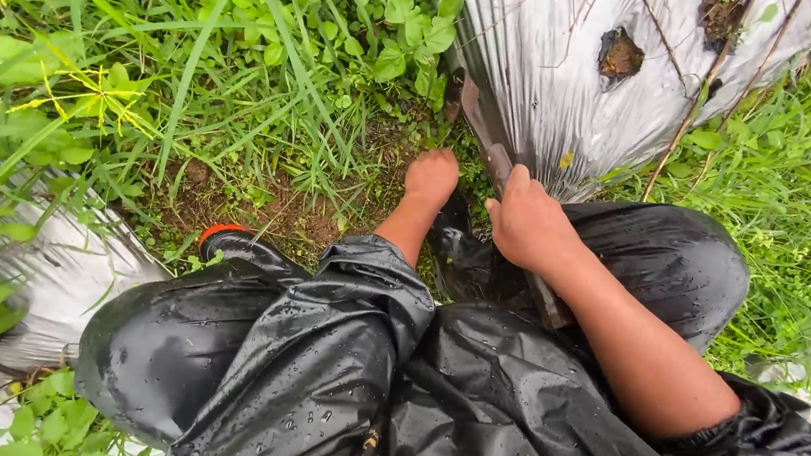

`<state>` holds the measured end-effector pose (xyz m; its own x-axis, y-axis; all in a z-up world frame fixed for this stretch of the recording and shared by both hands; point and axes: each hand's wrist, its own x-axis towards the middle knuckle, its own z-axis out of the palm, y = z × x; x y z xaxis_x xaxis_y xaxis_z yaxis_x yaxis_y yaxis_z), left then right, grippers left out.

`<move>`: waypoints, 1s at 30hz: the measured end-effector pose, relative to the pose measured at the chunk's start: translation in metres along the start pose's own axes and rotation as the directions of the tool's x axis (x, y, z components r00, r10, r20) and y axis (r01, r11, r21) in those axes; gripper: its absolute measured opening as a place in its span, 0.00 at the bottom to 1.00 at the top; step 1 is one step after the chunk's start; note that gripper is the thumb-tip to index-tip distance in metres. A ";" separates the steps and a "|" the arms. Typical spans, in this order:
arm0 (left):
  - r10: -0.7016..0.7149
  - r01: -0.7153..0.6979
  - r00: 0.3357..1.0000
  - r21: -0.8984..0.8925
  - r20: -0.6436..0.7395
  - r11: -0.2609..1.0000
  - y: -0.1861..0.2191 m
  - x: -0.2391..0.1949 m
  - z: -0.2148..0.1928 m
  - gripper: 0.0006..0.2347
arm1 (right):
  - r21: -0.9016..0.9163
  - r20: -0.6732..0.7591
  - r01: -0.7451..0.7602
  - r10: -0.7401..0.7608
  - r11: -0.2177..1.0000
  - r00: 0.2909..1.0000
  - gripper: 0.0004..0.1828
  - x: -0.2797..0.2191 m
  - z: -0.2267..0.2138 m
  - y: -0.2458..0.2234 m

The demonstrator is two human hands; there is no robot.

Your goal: A person wearing a raincoat and boots uses a sickle to clear weeds from the ground between rows of plants covered in plastic mulch.

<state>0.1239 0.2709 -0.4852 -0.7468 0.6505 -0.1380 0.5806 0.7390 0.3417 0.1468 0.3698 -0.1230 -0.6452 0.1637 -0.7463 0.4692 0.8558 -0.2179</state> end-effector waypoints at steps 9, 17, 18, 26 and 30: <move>-0.003 0.029 0.994 -0.246 0.105 0.969 -0.017 -0.005 -0.029 0.10 | -0.140 -0.062 0.051 -0.061 0.989 0.996 0.25 0.027 0.038 0.013; -0.101 0.195 0.961 -0.375 0.258 0.906 -0.026 -0.006 -0.049 0.11 | -0.215 -0.048 -0.024 0.014 0.976 0.999 0.28 0.056 0.092 0.056; -0.118 0.226 0.955 -0.408 0.272 0.884 -0.028 -0.006 -0.042 0.12 | -0.201 -0.040 -0.039 0.032 0.979 0.999 0.24 0.054 0.094 0.056; -0.208 0.380 0.896 -0.439 0.391 0.814 -0.021 -0.010 -0.087 0.13 | -0.238 -0.044 0.022 -0.033 0.971 0.998 0.19 0.046 0.089 0.052; -0.236 0.432 0.873 -0.452 0.427 0.781 -0.021 -0.011 -0.103 0.15 | -0.187 -0.067 0.007 -0.020 0.982 0.998 0.19 0.031 0.052 0.025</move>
<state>0.0867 0.2299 -0.3956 -0.6508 0.4679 -0.5979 -0.0160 0.7789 0.6270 0.1699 0.3710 -0.1843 -0.6934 0.1793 -0.6979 0.3436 0.9336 -0.1015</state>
